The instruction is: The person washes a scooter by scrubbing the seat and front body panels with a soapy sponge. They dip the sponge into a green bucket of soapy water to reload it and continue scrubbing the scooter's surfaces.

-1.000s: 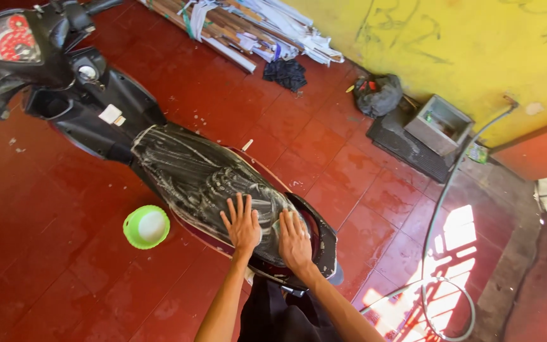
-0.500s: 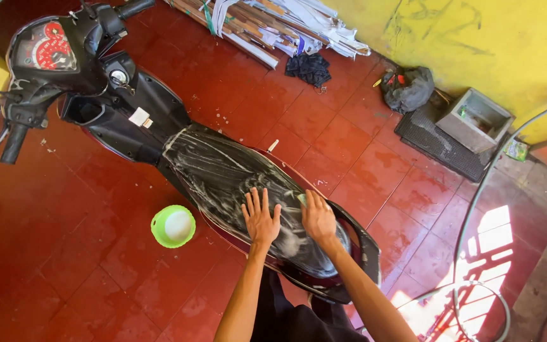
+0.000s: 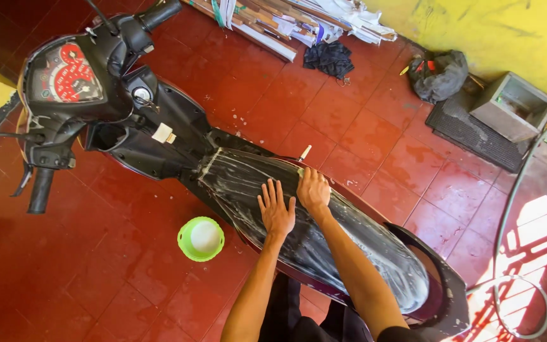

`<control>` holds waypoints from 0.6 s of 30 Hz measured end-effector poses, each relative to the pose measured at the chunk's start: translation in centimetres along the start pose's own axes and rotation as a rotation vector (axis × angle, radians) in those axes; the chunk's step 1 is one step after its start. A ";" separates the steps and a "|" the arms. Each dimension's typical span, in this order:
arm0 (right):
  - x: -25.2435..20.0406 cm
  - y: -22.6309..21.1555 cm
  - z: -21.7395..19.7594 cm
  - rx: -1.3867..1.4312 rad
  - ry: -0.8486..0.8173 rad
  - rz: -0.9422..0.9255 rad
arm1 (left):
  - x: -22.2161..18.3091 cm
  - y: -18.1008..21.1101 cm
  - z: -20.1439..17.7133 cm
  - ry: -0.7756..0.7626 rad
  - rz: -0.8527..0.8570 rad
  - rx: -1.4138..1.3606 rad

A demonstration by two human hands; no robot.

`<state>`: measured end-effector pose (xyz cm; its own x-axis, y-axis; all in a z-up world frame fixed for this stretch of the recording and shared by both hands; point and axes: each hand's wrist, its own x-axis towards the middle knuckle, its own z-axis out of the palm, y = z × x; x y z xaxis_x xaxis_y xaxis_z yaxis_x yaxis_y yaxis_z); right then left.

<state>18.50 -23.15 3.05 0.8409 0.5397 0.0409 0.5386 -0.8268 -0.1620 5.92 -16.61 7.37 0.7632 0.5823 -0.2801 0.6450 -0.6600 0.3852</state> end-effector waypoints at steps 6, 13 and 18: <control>-2.5 -0.4 -5.6 0.041 0.130 -0.314 | 2.2 -5.1 -1.4 0.049 0.025 0.058; -15.6 4.5 -12.8 0.045 0.186 -0.314 | 2.8 -6.2 -0.4 0.054 0.056 0.089; -23.2 7.8 -12.4 -0.059 0.114 0.131 | 3.3 -6.9 0.6 0.103 0.097 0.088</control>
<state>3.87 -44.06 13.10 0.9031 0.4077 0.1350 0.4231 -0.8987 -0.1156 4.03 -10.40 3.30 0.8170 0.5564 -0.1514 0.5726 -0.7520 0.3266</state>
